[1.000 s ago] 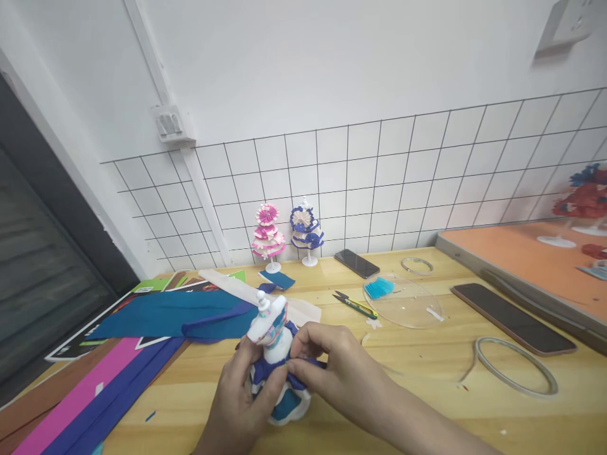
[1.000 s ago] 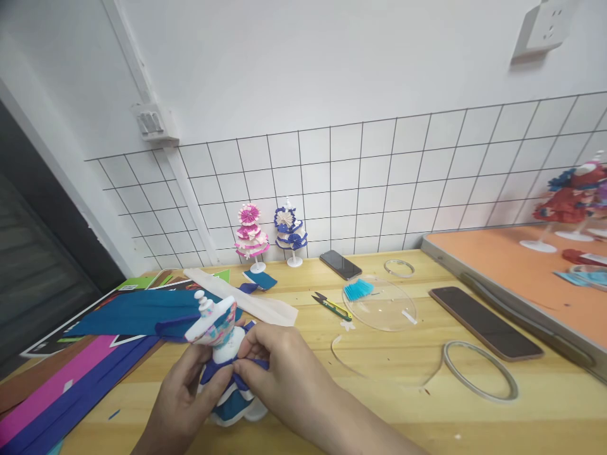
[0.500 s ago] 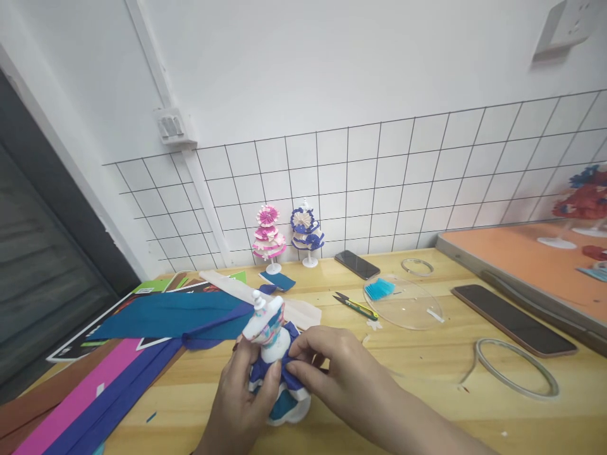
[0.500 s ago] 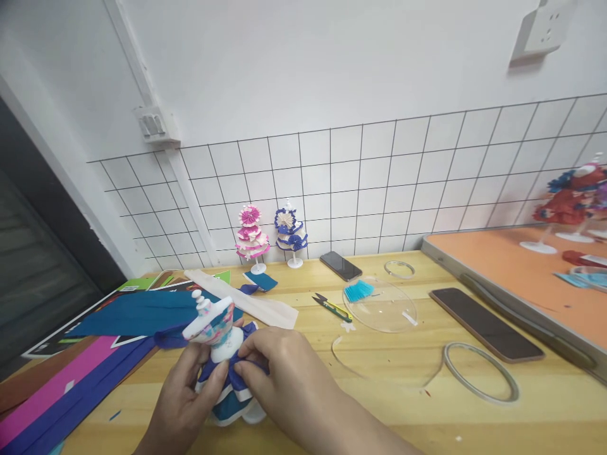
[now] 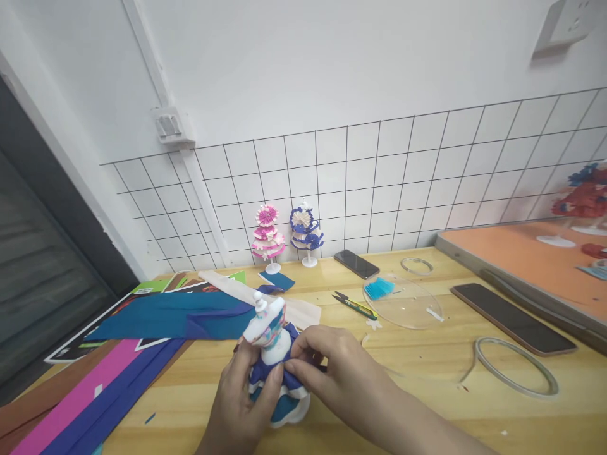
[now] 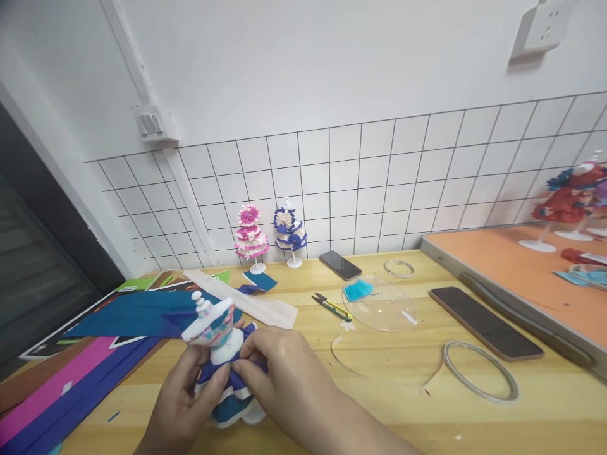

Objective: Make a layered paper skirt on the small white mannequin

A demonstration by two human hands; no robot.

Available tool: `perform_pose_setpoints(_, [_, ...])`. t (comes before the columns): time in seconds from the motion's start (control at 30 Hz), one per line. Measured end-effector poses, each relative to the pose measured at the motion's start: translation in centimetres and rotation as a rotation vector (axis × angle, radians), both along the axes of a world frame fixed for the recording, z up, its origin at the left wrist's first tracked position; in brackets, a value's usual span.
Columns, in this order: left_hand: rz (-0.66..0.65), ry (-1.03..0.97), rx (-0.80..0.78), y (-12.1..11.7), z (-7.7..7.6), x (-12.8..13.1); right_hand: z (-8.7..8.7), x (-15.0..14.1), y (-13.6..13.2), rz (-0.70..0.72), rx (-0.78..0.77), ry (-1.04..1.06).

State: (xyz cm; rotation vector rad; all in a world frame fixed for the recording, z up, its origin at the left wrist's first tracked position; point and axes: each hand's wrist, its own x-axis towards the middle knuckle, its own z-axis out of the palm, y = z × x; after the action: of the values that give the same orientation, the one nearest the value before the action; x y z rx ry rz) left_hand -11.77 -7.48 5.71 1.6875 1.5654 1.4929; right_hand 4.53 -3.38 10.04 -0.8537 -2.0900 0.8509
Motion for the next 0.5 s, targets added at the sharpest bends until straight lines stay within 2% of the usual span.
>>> perform_pose_setpoints(0.2, [0.046, 0.027, 0.017, 0.1, 0.1, -0.1, 0.9, 0.7, -0.4, -0.005, 0.059, -0.079])
perform_pose_setpoints(0.33, [0.067, 0.042, 0.05, 0.2, 0.0, -0.1, 1.6, 1.0, -0.6, 0.074, 0.025, -0.056])
perform_pose_setpoints(0.5, [0.085, 0.047, 0.069, 0.2, 0.0, -0.1, 1.6, 0.9, -0.4, 0.178, -0.046, 0.042])
